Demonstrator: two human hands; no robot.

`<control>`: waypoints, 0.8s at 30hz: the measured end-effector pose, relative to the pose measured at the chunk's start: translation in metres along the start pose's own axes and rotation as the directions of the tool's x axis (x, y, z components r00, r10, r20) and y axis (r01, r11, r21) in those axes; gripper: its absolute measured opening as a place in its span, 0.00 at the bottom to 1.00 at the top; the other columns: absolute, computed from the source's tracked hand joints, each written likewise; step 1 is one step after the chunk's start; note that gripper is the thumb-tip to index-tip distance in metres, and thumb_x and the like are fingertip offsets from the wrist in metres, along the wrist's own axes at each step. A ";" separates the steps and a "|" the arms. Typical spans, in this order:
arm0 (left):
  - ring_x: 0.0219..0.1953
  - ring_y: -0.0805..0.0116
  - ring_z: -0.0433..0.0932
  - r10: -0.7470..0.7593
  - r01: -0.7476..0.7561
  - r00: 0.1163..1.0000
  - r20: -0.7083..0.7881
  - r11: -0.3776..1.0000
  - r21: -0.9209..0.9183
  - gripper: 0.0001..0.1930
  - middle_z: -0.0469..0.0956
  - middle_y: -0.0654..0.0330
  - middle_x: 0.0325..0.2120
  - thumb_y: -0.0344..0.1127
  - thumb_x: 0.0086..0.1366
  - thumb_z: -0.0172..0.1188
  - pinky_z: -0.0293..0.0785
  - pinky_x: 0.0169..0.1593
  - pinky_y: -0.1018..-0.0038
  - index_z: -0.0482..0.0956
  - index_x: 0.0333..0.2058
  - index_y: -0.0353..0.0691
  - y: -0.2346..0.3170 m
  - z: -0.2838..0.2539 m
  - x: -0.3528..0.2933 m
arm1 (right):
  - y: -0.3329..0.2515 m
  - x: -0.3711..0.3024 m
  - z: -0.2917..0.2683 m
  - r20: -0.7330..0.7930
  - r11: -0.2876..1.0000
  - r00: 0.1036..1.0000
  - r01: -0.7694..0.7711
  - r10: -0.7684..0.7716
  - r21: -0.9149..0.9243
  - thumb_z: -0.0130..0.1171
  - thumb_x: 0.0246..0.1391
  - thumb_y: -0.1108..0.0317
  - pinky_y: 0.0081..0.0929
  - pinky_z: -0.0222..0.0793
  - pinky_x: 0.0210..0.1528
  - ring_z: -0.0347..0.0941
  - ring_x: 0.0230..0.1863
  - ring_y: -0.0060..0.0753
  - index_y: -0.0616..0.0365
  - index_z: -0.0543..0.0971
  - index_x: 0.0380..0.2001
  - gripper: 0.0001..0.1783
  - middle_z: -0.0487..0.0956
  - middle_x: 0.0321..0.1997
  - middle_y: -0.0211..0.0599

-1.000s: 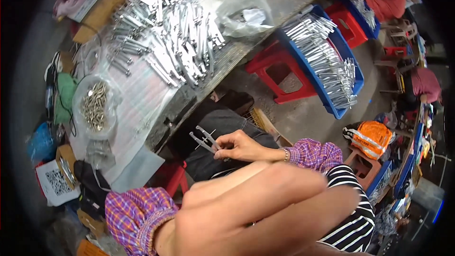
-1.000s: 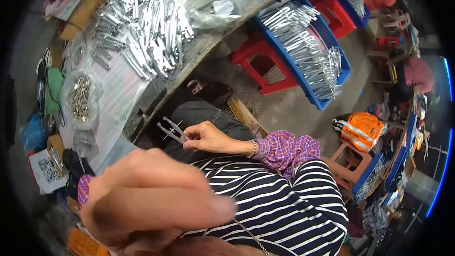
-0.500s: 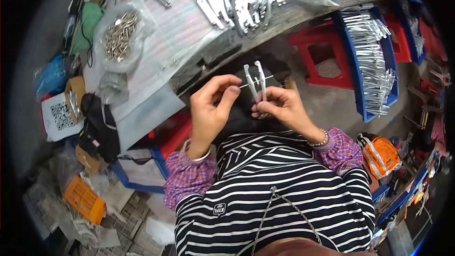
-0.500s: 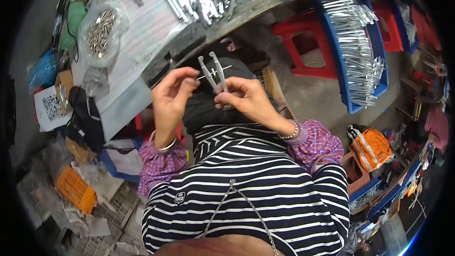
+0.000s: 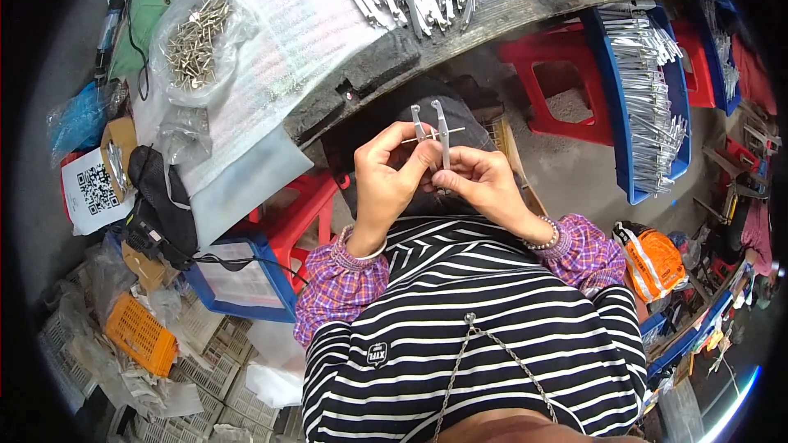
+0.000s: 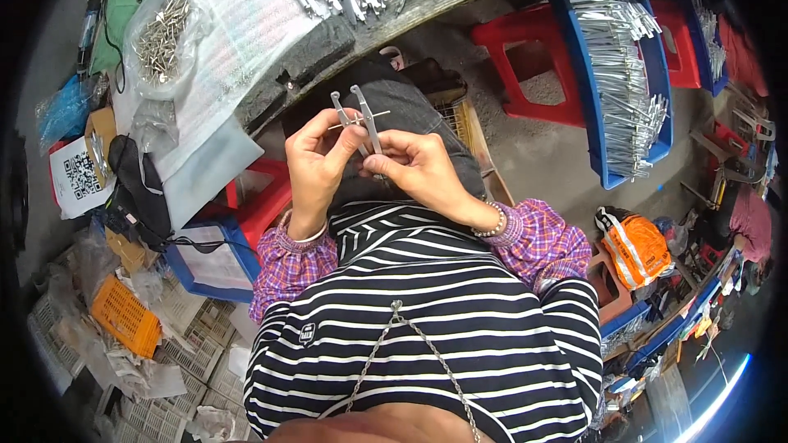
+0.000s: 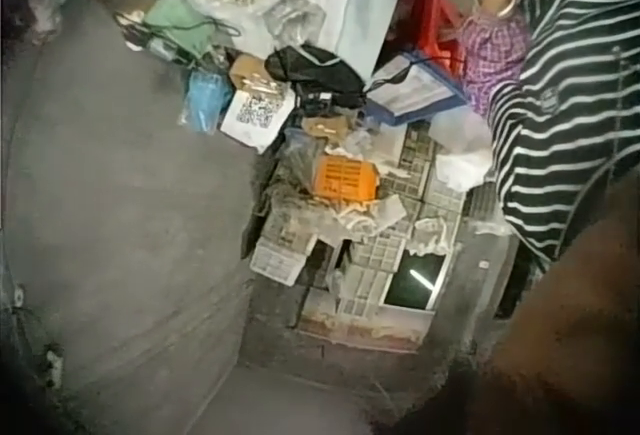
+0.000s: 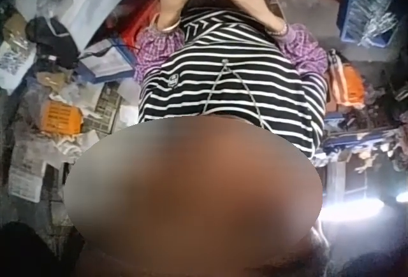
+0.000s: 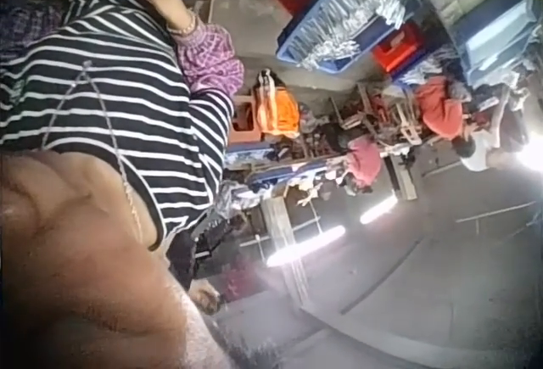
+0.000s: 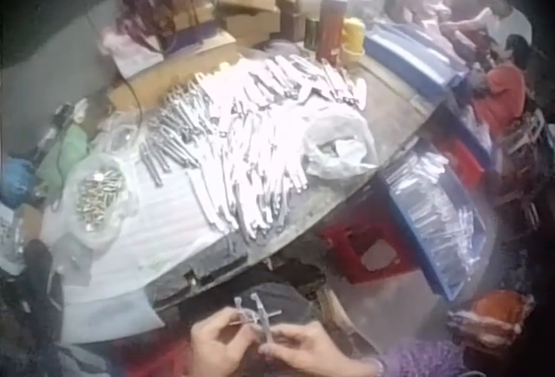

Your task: The recorder is assembling small metal parts by inserting metal pins into two-pronged brackets at a factory workstation.

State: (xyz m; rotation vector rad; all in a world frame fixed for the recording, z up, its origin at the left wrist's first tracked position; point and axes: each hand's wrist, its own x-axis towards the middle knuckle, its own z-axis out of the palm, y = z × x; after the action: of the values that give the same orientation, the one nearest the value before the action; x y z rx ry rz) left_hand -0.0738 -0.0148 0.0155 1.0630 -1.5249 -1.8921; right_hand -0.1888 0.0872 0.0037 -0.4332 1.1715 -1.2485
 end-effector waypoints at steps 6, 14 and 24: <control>0.27 0.82 0.72 -0.023 0.023 0.999 0.024 1.000 0.003 0.07 0.75 0.65 0.24 0.29 0.58 0.60 0.68 0.30 0.85 0.75 0.33 0.31 0.004 0.000 0.001 | 0.005 0.000 0.000 -0.002 0.999 1.000 0.027 -0.027 -0.024 0.56 0.52 0.76 0.18 0.73 0.38 0.77 0.34 0.23 0.69 0.76 0.40 0.12 0.80 0.31 0.37; 0.29 0.81 0.72 -0.055 0.048 0.994 0.095 0.996 0.074 0.09 0.76 0.64 0.26 0.30 0.58 0.61 0.68 0.33 0.84 0.74 0.35 0.32 -0.003 -0.008 0.006 | 0.007 0.003 -0.006 -0.004 0.998 0.999 0.050 -0.050 -0.047 0.57 0.52 0.76 0.17 0.73 0.37 0.76 0.33 0.21 0.69 0.77 0.40 0.12 0.80 0.30 0.36; 0.30 0.79 0.73 -0.038 0.042 0.995 0.095 0.998 -0.038 0.10 0.76 0.64 0.26 0.31 0.58 0.61 0.69 0.35 0.84 0.75 0.35 0.31 0.002 -0.006 0.005 | 0.005 0.003 -0.004 -0.007 0.988 0.996 0.086 -0.088 -0.130 0.57 0.51 0.76 0.17 0.72 0.35 0.76 0.31 0.20 0.68 0.78 0.37 0.10 0.80 0.28 0.35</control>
State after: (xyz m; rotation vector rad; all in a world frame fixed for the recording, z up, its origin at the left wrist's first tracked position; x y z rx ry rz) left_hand -0.0719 -0.0225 0.0152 1.0061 -1.5209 -2.0178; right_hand -0.1906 0.0877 -0.0030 -0.5790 1.2596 -1.2558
